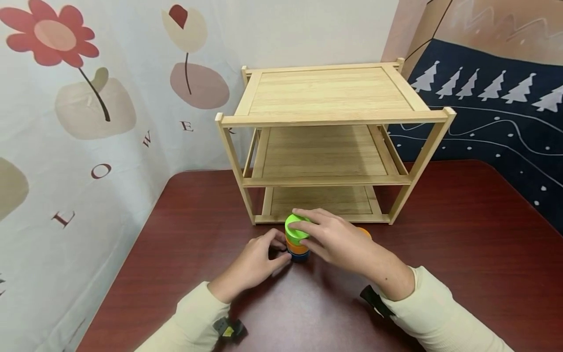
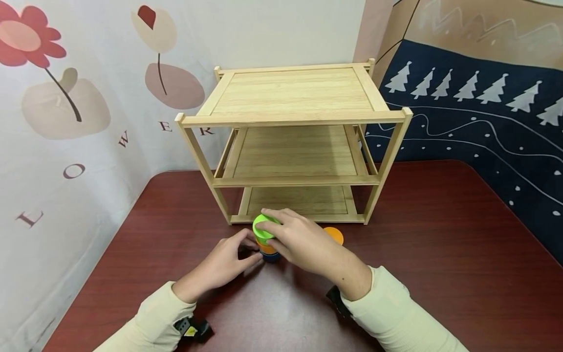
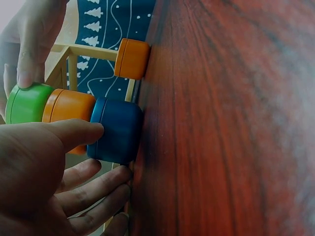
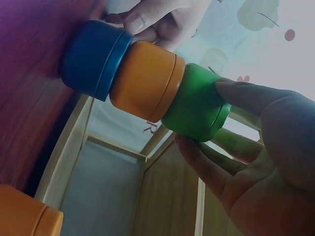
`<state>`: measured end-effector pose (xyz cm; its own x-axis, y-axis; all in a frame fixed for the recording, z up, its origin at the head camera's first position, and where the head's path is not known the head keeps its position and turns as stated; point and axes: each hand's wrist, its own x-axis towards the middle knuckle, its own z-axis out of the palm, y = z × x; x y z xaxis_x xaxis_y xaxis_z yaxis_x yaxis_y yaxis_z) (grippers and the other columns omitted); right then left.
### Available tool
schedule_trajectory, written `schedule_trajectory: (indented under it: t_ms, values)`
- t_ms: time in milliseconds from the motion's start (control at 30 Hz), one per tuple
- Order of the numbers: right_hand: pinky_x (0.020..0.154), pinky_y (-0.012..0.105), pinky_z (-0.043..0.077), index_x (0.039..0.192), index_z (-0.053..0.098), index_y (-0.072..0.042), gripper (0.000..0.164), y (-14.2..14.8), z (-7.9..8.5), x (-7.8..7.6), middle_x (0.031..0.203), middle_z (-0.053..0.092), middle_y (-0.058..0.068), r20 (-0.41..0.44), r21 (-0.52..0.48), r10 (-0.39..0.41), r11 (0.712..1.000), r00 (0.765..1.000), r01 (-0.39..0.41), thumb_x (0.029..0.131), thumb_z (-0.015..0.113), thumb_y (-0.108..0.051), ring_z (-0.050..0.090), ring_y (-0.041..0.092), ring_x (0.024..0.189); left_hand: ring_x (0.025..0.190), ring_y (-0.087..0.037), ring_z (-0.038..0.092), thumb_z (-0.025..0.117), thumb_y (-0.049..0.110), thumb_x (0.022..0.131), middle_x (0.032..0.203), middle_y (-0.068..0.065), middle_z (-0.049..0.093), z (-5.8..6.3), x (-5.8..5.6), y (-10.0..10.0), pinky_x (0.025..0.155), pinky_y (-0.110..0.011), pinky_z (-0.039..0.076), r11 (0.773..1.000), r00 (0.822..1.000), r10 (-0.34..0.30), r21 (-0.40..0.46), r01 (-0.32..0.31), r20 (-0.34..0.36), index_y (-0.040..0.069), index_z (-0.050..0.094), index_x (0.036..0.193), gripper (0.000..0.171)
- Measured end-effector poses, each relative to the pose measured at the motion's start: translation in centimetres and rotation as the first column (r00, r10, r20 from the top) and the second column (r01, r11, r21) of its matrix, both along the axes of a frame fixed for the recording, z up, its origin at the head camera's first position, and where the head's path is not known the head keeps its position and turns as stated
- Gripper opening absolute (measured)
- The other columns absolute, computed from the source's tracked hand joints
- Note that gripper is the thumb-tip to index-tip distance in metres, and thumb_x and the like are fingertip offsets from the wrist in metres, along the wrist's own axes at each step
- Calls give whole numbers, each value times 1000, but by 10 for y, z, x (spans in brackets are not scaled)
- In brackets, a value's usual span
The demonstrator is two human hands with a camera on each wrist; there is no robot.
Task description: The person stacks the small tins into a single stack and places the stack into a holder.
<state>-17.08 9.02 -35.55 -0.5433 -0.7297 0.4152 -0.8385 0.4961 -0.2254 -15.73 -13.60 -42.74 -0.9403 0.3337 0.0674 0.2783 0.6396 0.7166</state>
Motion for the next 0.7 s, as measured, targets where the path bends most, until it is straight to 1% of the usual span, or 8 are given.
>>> schedule_trajectory:
  t_ms: [467,700]
  values:
    - [93,38,56,124,68,-14,37,-1,-1,-1,141,60,13,7,-2,2,1000,1000,-2,88,77,-15,63,27,121,102,-14,69,74,22,92,107,0,71,0,0,0,89,-39,55,1000,1000,5,-1,-5,-3,15,62,113,25]
    - [95,41,55,130,65,-15,43,0,-1,0,144,56,13,-4,11,-19,1000,1000,19,89,77,-23,61,29,125,101,-15,70,73,22,92,104,0,72,-1,0,0,88,-38,55,1000,1000,-3,3,3,-4,14,62,113,26]
